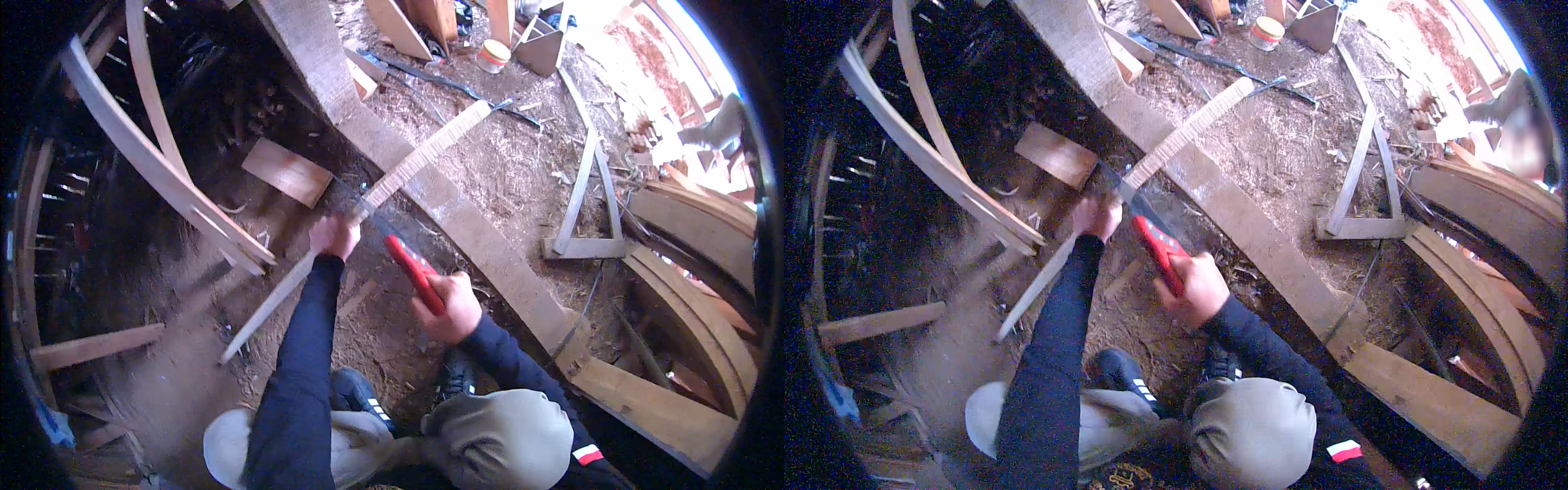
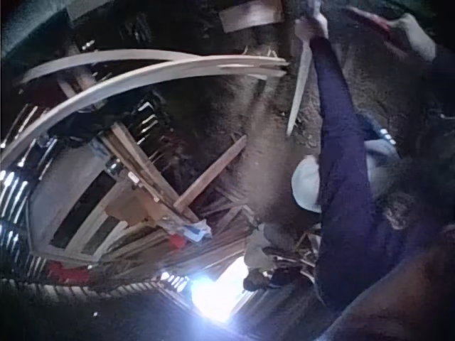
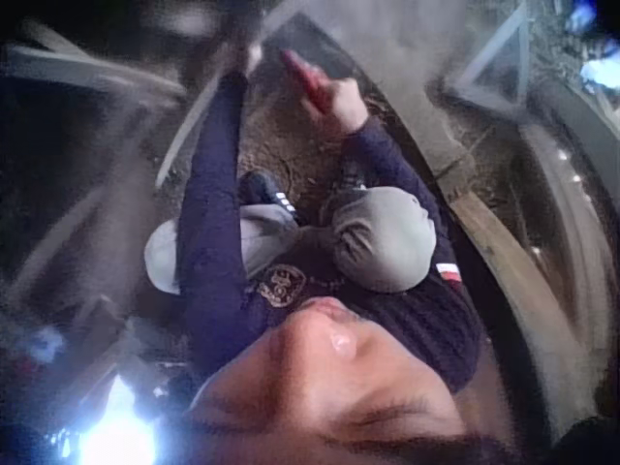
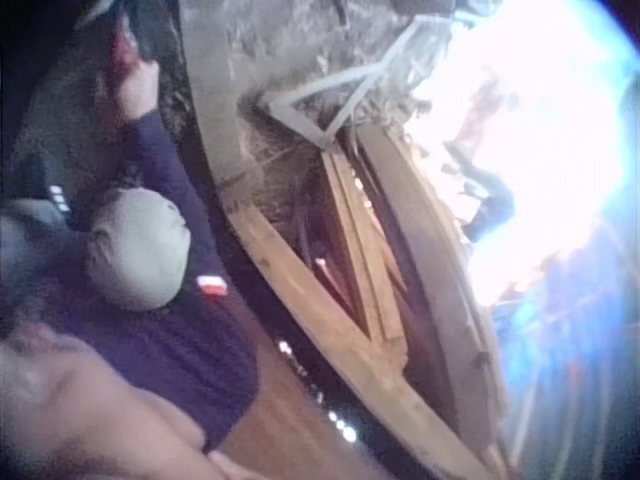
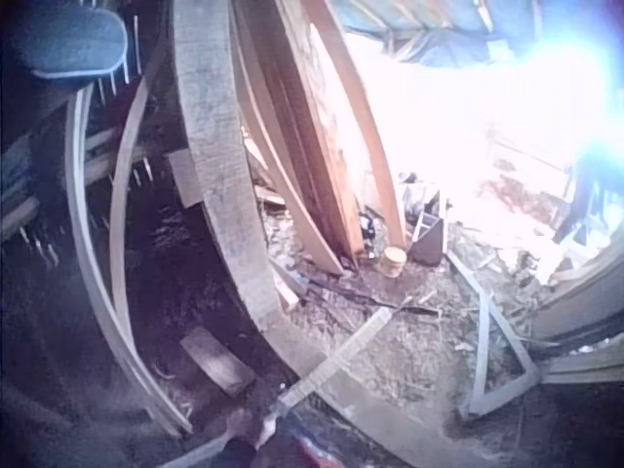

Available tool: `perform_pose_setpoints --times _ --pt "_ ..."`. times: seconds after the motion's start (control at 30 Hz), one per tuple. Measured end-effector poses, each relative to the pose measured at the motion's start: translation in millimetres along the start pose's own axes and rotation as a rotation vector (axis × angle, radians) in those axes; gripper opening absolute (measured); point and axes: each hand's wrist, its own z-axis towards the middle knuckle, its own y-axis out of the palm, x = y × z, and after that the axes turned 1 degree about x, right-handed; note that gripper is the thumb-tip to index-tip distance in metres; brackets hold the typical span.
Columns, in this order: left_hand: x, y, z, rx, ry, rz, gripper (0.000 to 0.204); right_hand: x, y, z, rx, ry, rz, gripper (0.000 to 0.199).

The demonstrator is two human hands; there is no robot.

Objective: The person uses a red hand saw to cut a long, thin strip of light-colored wood. They hold the wood steady with their left hand while sawing with their right hand, working in a cluttered workshop environment.

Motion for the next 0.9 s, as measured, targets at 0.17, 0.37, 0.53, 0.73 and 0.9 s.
perform_pose_setpoints --times 0.17,0.37,0.53,0.73,0.9 --pt "1.9 -14.1 -3.9 -0.152 -0.013 -0.049 0.033 27.1 0.4 -29.1 -0.008 -0.068 0.061 0.016" --pt "-3.5 -8.5 12.0 -0.164 -0.009 -0.07 0.037 37.9 -2.2 -7.8 0.065 0.024 0.058 0.016" --pt "-21.3 -19.6 28.3 -0.247 0.171 -0.005 0.037 71.6 2.5 -29.2 -0.158 -0.082 0.154 0.013" --pt "-20.9 -21.0 43.0 -0.604 -0.047 -0.226 0.047 70.3 -13.3 -34.0 -0.08 -0.053 0.142 0.011" --pt "-38.0 15.1 43.8 -0.478 0.042 -0.142 0.039 68.7 9.1 -12.4 -0.074 0.021 0.147 0.013"
